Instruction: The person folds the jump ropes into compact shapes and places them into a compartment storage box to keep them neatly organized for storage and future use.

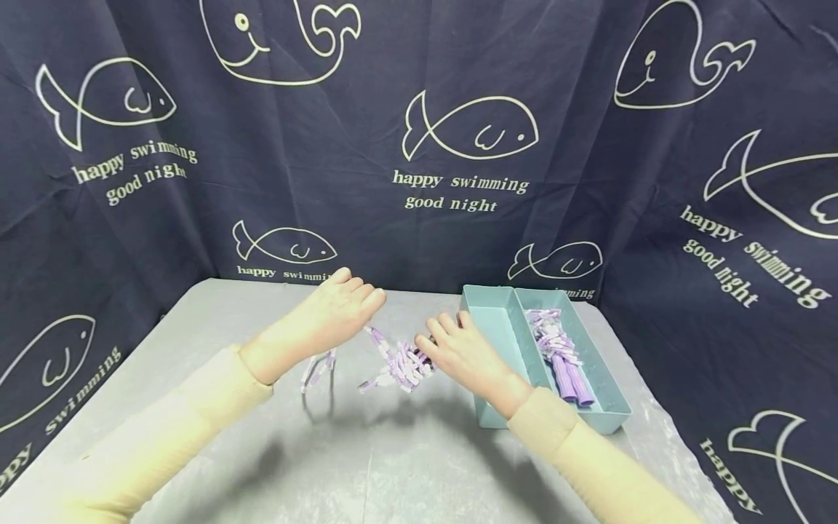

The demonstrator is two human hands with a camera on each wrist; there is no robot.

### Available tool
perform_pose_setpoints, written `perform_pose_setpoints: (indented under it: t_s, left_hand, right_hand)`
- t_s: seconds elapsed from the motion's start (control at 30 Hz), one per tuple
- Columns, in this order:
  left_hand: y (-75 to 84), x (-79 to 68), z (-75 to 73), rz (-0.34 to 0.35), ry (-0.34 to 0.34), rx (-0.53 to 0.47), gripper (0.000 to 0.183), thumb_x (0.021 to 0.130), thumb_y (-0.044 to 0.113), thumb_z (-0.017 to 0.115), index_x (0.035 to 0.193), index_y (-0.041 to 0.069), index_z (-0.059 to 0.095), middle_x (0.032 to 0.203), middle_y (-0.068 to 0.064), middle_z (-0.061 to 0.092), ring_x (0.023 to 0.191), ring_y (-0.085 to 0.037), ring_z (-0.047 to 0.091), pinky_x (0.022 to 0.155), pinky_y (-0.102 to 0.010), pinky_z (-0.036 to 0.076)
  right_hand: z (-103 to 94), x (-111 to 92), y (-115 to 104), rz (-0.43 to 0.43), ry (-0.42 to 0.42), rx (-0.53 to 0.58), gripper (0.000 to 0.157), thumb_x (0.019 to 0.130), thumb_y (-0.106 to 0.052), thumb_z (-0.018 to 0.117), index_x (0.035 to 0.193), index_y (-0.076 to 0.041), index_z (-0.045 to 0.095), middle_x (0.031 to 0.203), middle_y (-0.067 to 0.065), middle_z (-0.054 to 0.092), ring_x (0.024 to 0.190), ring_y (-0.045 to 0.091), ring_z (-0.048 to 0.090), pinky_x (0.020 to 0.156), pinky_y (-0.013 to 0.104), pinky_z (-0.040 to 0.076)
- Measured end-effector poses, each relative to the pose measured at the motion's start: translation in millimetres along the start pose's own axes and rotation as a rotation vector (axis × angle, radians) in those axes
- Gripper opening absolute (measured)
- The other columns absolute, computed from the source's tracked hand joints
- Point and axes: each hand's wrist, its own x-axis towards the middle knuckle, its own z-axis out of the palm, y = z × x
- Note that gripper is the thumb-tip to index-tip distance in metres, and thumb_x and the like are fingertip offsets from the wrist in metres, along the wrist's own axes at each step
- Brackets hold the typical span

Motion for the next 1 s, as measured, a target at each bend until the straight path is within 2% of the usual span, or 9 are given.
perform_pose_setpoints:
  t_s: [0.13,0.33,0.47,0.6,0.73,0.87,1.0]
  left_hand:
    - [-3.0,0.3,5.7,-0.002,0.015,-0.025,0.01,0.087,0.0,0.046,0.088,0.008,0.053,0.06,-0.002,0.049,0.054,-0.022,0.049,0.062,-0.032,0.033]
    - [-6.6,-3.7,15.0,0.0,-0.03,-0.059,0.011,0.086,0.0,0.047,0.091,0.01,0.052,0.064,-0.001,0.051,0.057,-0.022,0.049,0.064,-0.032,0.034]
    - [-7.1,-6.6,20.3,-0.014,-0.05,-0.089,0.012,0.084,0.001,0.05,0.091,0.01,0.052,0.067,-0.001,0.052,0.06,-0.022,0.05,0.065,-0.032,0.034]
    - [-7.0,-7.3,24.7,-0.03,-0.059,-0.105,0.011,0.085,0.0,0.048,0.09,0.01,0.05,0.065,-0.001,0.05,0.059,-0.022,0.048,0.064,-0.032,0.033]
    - [-6.8,-5.9,29.1,-0.046,-0.062,-0.094,0.012,0.087,0.0,0.043,0.085,0.011,0.047,0.062,0.0,0.046,0.056,-0.021,0.046,0.061,-0.031,0.031]
    - [-9.5,-4.5,34.1,-0.085,-0.069,-0.116,0.011,0.085,0.001,0.048,0.082,0.011,0.047,0.062,0.0,0.047,0.056,-0.021,0.048,0.061,-0.031,0.031]
    - [-15.9,-7.5,39.2,-0.149,-0.151,-0.163,0.015,0.081,0.003,0.058,0.082,0.012,0.046,0.064,0.001,0.052,0.059,-0.02,0.052,0.063,-0.032,0.032]
  right_hand:
    - [-2.3,-0.4,-2.9,-0.04,0.022,0.069,0.018,0.085,0.004,0.043,0.093,-0.01,0.05,0.085,0.009,0.046,0.076,0.028,0.044,0.07,0.042,0.034]
    - [-7.0,5.4,-6.8,-0.131,0.139,0.114,0.025,0.091,0.003,0.032,0.092,-0.012,0.052,0.085,0.005,0.048,0.076,0.025,0.044,0.072,0.042,0.035]
    - [-8.3,8.0,-9.7,-0.176,0.206,0.134,0.022,0.089,0.004,0.038,0.091,-0.011,0.054,0.087,0.005,0.048,0.074,0.025,0.045,0.069,0.042,0.036]
    - [-11.5,9.7,-12.4,-0.181,0.246,0.159,0.02,0.087,0.006,0.043,0.09,-0.01,0.055,0.087,0.006,0.048,0.073,0.025,0.046,0.067,0.042,0.036]
    - [-17.1,12.9,-13.2,-0.172,0.267,0.169,0.023,0.091,0.005,0.037,0.09,-0.011,0.054,0.087,0.004,0.05,0.074,0.024,0.047,0.068,0.041,0.036]
    - [-21.4,15.8,-12.3,-0.149,0.293,0.192,0.027,0.094,0.002,0.031,0.091,-0.011,0.055,0.086,0.003,0.052,0.076,0.023,0.048,0.069,0.041,0.036]
    - [-24.1,17.5,-11.5,-0.136,0.333,0.256,0.024,0.095,-0.001,0.034,0.092,-0.01,0.057,0.086,0.003,0.054,0.077,0.023,0.05,0.071,0.04,0.037]
